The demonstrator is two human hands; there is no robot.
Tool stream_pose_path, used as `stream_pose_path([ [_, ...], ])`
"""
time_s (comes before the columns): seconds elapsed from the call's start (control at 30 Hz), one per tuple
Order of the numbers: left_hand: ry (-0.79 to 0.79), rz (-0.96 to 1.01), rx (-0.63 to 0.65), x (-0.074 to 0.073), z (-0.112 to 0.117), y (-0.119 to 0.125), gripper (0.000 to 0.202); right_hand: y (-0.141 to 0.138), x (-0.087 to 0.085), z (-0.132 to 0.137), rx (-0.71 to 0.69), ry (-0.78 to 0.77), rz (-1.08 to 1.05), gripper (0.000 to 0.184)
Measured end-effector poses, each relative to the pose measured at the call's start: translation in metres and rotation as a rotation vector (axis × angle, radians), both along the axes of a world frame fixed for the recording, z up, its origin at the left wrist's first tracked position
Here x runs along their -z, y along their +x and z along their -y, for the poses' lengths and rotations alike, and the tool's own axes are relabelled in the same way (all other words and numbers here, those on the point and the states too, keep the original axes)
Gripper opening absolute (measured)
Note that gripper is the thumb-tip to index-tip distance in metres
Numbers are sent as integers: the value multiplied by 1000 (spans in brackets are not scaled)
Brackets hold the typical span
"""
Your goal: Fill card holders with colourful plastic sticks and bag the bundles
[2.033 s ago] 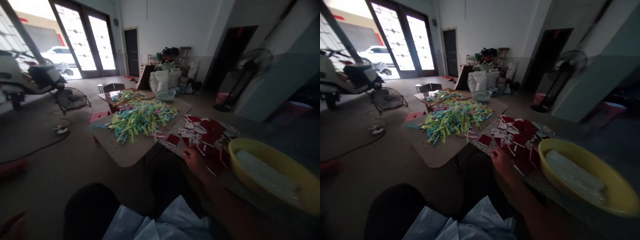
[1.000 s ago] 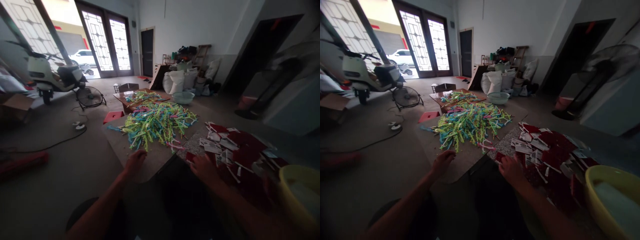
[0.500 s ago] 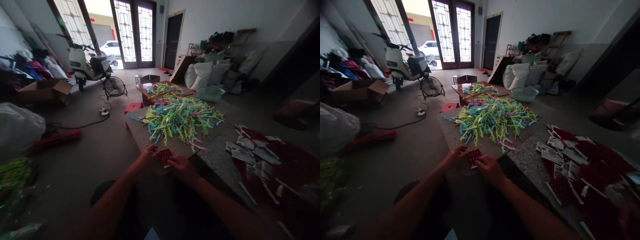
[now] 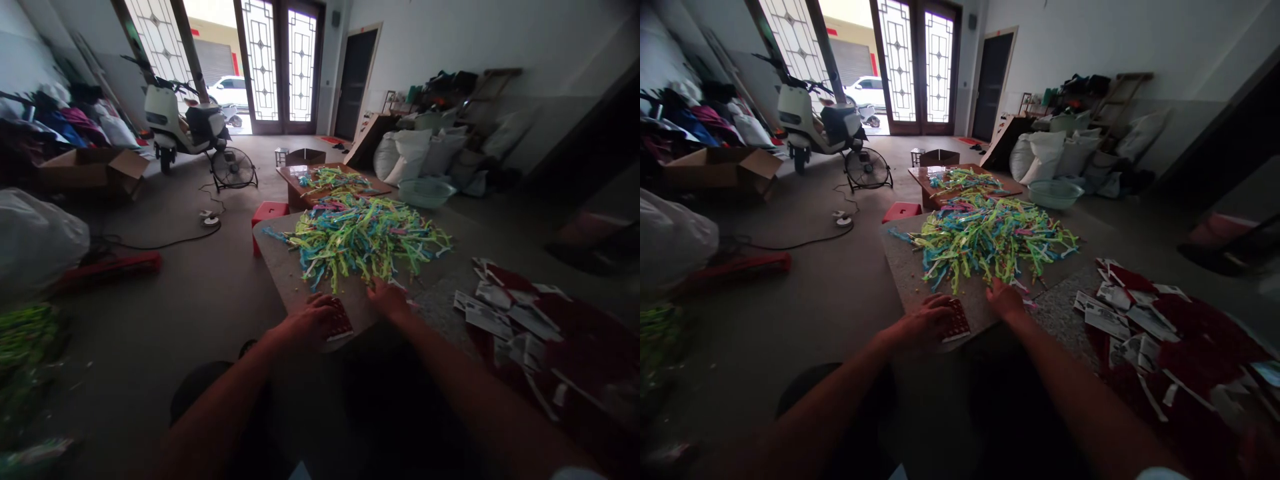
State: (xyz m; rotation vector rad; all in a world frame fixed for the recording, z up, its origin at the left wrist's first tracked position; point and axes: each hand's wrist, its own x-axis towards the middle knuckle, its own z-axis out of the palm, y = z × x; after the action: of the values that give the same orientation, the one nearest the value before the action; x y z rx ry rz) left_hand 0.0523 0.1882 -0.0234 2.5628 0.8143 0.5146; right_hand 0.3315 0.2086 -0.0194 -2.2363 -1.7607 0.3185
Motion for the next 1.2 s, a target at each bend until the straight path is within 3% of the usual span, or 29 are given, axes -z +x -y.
stream_pose_path([
  [0.07, 35, -1, 78, -3, 4, 3, 33, -4, 0, -9, 41, -63, -133, 36],
  [0.17, 57, -92, 75, -13, 14, 6, 34, -12, 3, -15, 61, -127, -229, 36],
  [0.3, 58, -261, -48, -27, 28, 7, 37, -17, 7, -9, 80, -149, -252, 32],
  [0.47, -23, -427, -196, -35, 40, 11, 41, -16, 11, 12, 74, -106, -164, 17],
  [0.67, -36, -341, -306, -37, 37, 11, 36, -8, 20, 42, 4, -53, -61, 20],
  [0.73, -20, -237, -241, -36, 32, 6, 33, -4, 23, 48, 41, -65, -46, 28],
  [0.83, -58, -108, 17, -33, 25, -4, 31, 3, 25, 52, 125, -100, 11, 29],
  [0.9, -83, -98, 103, -31, 24, -7, 32, 8, 24, 52, 182, -111, 15, 29],
  [1.03, -39, -191, 12, -30, 31, -2, 34, 16, 21, 49, 247, -150, -14, 38],
  [1.2, -14, -291, -93, -31, 43, 9, 34, 21, 18, 47, 222, -158, -24, 33],
])
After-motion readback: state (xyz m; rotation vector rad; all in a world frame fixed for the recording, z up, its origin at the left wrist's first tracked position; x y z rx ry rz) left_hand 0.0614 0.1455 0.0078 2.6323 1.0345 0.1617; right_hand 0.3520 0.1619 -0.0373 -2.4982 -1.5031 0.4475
